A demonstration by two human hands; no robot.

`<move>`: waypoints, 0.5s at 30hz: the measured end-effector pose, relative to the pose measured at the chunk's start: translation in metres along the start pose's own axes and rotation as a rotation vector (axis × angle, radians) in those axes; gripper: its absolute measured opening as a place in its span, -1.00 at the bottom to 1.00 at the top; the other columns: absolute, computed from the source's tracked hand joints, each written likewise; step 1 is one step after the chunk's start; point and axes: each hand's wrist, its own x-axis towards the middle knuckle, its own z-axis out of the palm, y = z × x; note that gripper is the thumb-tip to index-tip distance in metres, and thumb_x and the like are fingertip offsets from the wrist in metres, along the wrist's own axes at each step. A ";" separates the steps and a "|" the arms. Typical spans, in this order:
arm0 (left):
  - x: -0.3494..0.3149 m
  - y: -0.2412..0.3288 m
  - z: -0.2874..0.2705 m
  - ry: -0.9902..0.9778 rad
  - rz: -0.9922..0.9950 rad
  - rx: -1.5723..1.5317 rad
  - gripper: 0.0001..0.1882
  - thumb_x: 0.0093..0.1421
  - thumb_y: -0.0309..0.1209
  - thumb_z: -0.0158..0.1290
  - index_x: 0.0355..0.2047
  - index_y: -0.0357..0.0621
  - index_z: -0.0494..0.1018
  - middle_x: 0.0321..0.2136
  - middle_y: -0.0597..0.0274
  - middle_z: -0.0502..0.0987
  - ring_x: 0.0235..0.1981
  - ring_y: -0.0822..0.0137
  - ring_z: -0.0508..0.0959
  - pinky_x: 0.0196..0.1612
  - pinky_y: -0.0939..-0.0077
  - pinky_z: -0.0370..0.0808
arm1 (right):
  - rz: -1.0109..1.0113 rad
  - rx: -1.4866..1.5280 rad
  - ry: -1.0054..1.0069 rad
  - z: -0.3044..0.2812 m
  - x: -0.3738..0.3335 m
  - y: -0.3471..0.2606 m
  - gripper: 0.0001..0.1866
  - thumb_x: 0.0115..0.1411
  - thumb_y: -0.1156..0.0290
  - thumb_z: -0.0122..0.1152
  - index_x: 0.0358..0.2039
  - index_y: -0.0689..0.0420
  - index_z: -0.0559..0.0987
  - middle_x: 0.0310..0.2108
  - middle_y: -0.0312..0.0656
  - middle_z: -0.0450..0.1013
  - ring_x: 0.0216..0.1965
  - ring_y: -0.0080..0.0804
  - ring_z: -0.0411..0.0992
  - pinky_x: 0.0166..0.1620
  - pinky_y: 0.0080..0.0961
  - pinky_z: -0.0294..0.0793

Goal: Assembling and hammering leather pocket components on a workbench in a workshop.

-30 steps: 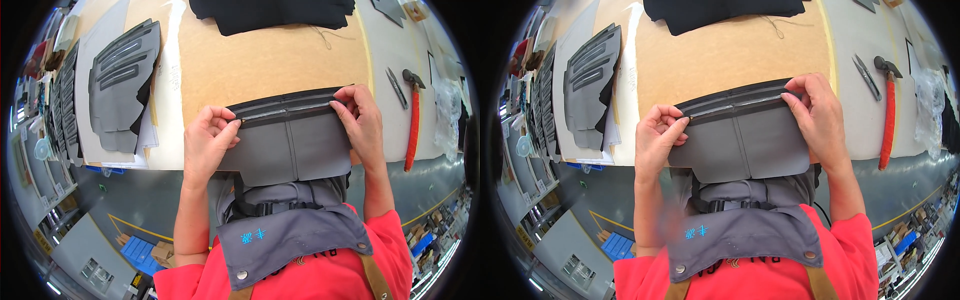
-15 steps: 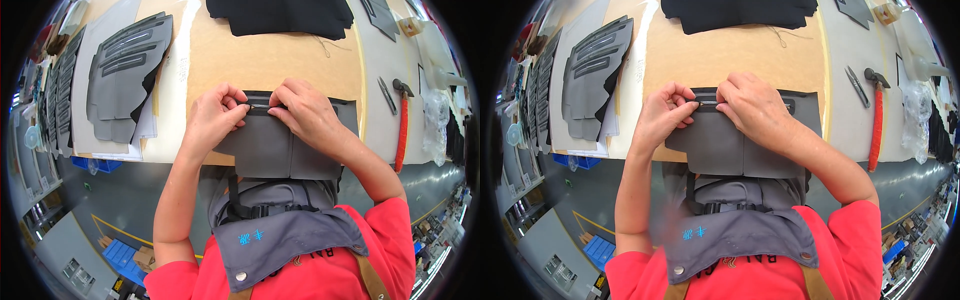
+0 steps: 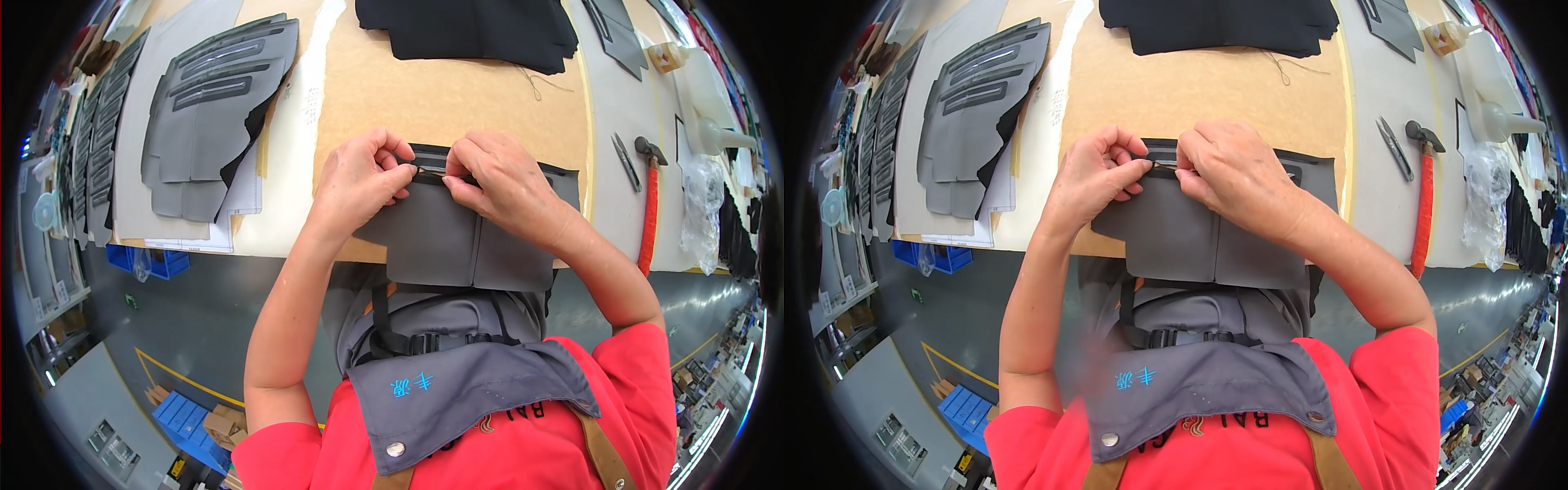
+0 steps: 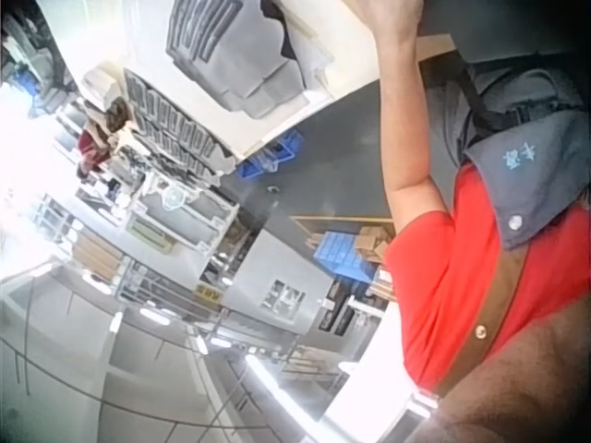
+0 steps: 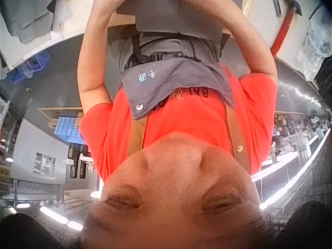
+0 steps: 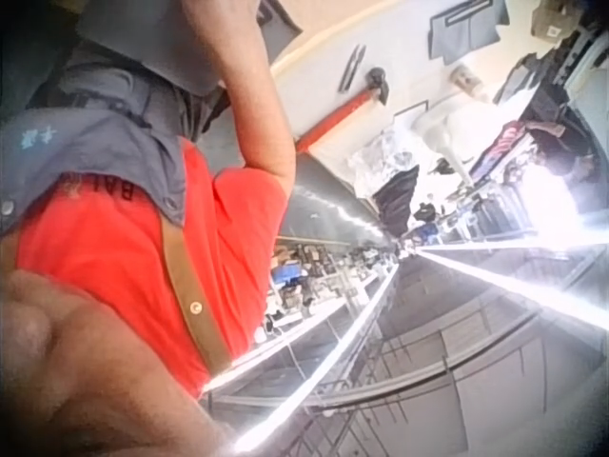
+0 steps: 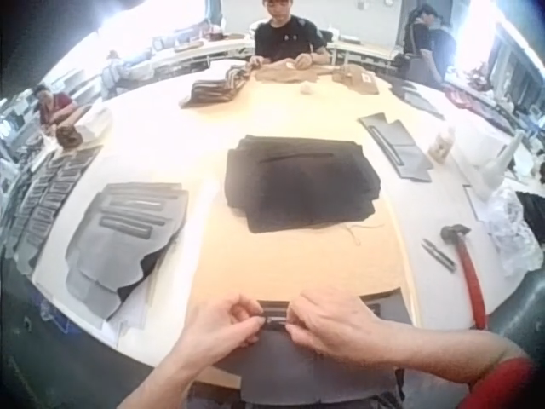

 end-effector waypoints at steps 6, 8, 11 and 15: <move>-0.006 0.001 0.001 0.006 0.030 0.027 -0.83 0.16 -0.51 0.27 -0.23 -0.26 0.59 -0.49 0.21 0.61 -0.51 0.41 0.65 -0.41 0.48 0.59 | 0.054 0.154 0.025 0.012 -0.006 0.000 -0.88 0.21 0.45 0.32 -0.30 0.18 0.56 -0.35 -0.11 0.51 -0.27 -0.10 0.52 -0.16 -0.22 0.49; -0.018 -0.007 0.006 0.276 0.474 0.410 -0.82 0.14 -0.51 0.35 -0.25 -0.20 0.61 -0.41 0.25 0.58 -0.41 0.37 0.60 -0.33 0.47 0.55 | 0.082 0.176 0.042 0.015 -0.006 0.000 -0.88 0.21 0.45 0.33 -0.29 0.18 0.57 -0.34 -0.11 0.50 -0.25 -0.11 0.53 -0.17 -0.23 0.51; -0.030 -0.036 0.013 0.399 0.843 0.505 -0.77 0.08 -0.55 0.36 -0.22 -0.17 0.66 -0.35 0.23 0.57 -0.32 0.22 0.55 -0.22 0.35 0.53 | 0.083 0.162 0.068 0.018 -0.008 -0.003 -0.89 0.21 0.48 0.32 -0.28 0.19 0.58 -0.33 -0.11 0.49 -0.24 -0.11 0.53 -0.18 -0.23 0.53; -0.037 -0.045 0.019 0.382 0.890 0.631 -0.65 0.10 -0.61 0.32 -0.07 -0.13 0.68 -0.25 0.27 0.55 -0.25 0.20 0.51 -0.17 0.32 0.53 | -0.016 0.096 0.135 0.019 -0.007 -0.001 -0.86 0.19 0.51 0.36 -0.22 0.18 0.63 -0.30 -0.14 0.50 -0.25 -0.16 0.53 -0.19 -0.29 0.55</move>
